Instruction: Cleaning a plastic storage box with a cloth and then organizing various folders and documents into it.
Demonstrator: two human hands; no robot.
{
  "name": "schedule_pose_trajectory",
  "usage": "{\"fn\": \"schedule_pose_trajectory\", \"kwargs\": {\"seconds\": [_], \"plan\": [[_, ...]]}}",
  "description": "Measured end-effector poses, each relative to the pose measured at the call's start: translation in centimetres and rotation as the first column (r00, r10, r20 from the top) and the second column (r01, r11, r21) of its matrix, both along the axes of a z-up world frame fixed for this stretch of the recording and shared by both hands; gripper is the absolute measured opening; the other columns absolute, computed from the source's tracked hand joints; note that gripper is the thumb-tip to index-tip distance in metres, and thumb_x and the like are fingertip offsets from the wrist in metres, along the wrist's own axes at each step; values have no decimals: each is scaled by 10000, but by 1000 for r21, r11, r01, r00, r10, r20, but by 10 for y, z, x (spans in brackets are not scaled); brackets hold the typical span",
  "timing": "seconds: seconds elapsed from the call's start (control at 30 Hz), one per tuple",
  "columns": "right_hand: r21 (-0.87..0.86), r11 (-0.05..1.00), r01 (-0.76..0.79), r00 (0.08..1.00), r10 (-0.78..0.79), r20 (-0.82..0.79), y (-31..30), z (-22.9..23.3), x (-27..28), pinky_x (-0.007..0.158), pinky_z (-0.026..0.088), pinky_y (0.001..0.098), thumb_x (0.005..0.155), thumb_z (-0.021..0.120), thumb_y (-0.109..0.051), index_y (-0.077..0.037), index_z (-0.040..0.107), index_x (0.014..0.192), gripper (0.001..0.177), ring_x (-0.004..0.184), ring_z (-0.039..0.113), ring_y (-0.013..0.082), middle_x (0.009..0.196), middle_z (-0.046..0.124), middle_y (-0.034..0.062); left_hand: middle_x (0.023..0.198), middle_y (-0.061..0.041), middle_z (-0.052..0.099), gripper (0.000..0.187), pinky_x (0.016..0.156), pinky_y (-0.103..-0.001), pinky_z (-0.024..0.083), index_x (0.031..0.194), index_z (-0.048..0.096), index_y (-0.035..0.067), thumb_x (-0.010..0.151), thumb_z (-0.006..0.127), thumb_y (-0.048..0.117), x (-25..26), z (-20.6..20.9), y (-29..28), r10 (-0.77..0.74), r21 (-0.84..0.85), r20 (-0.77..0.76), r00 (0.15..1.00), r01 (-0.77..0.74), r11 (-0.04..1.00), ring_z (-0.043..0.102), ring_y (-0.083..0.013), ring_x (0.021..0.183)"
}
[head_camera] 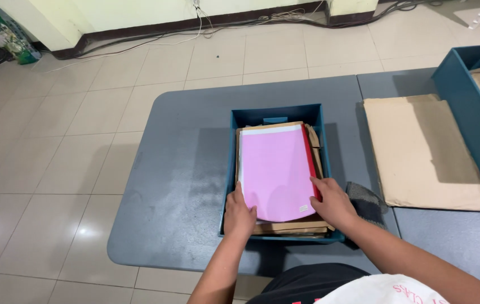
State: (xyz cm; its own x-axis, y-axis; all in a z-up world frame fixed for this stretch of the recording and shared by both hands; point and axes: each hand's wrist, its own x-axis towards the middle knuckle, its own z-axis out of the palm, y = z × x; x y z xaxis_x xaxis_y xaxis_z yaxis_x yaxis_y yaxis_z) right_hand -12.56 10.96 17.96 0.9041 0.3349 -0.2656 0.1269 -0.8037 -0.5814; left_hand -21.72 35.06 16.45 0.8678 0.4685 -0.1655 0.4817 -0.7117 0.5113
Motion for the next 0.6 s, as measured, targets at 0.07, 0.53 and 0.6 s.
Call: {"fn": "schedule_pose_trajectory", "kwargs": {"seconds": [0.07, 0.53, 0.6], "plan": [[-17, 1000, -11, 996, 13, 87, 2, -12, 1, 1111, 441, 422, 907, 662, -289, -156, 460, 1512, 651, 1288, 542, 339, 1443, 490, 141, 1550, -225, 299, 957, 1100, -431, 437, 1587, 160, 113, 858, 767, 234, 1, -8, 5, -49, 45, 20, 999, 48, 998, 405, -393, 1402], [187, 981, 48, 968, -92, 233, -43, 3, 32, 1160, 324, 442, 843, 727, -222, -91, 233, 1584, 900, 1454, 304, 359, 1556, 296, 187, 1649, -248, 85, 915, 1216, -616, 146, 1597, 160, 91, 909, 726, 297, 64, 10, -49, -301, 237, 64, 952, 278, 931, 82, -452, 1540], [139, 981, 134, 973, -157, 170, -72, 0, 40, 1146, 319, 435, 860, 728, -231, -133, 174, 1654, 973, 1462, 275, 358, 1577, 254, 170, 1650, -245, 113, 876, 1207, -626, 153, 1599, 198, 85, 913, 714, 261, 78, 10, -79, -387, 221, 218, 896, 341, 914, 112, -465, 1532]]}}
